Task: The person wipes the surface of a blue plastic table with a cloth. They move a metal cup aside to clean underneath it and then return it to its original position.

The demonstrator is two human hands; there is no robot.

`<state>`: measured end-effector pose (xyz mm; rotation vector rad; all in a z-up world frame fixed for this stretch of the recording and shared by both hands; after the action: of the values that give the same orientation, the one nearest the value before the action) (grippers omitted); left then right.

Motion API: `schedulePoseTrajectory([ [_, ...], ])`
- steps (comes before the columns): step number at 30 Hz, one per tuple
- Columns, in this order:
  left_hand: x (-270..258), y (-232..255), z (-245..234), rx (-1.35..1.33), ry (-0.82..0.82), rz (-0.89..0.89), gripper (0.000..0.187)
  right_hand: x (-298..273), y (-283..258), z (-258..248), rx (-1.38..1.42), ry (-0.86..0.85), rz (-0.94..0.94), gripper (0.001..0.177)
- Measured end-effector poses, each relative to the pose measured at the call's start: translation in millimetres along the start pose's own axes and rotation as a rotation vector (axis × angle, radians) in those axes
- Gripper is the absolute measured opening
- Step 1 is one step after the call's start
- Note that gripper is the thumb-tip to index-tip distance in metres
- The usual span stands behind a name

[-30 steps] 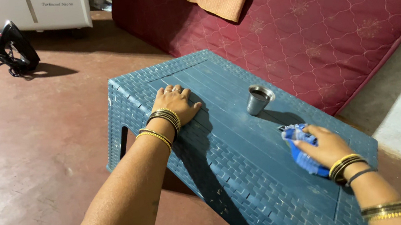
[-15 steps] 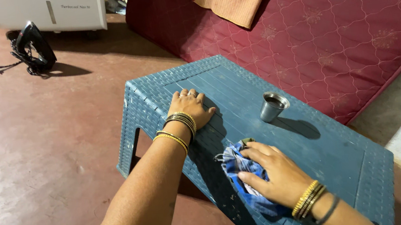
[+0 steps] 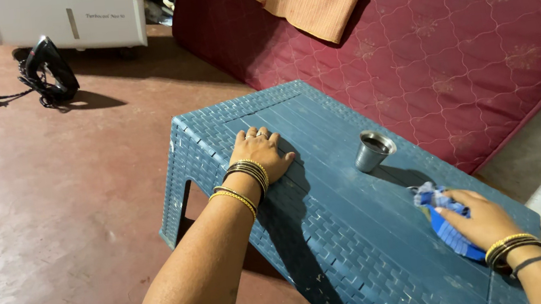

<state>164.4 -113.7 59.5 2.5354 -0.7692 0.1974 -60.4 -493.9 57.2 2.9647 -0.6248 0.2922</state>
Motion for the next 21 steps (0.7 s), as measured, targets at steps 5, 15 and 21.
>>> schedulePoseTrajectory([
  [5, 1.3, 0.3, 0.8, -0.001, 0.019, 0.006, 0.067, -3.3, -9.4, 4.1, -0.100, 0.018, 0.007, 0.063],
  [15, 6.4, 2.8, -1.4, -0.012, 0.049, 0.035, 0.065, -118.2, -133.9, -29.2, 0.050, -0.010, -0.500, 0.067],
  [21, 4.1, -0.9, 0.6, 0.009, 0.074, 0.039, 0.067, -95.3, -98.1, -25.7, 0.102, 0.001, -0.398, 0.063],
])
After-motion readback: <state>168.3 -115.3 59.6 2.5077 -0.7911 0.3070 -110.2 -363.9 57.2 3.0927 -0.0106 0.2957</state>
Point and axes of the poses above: each hand's wrist, its own x-axis towards the middle knuckle, its own z-axis out of the palm, y = z × x, the point moved 9 cm from there along x, towards the middle knuckle, and after that the axes turned 14 degrees about -x, right-handed, at the moved point
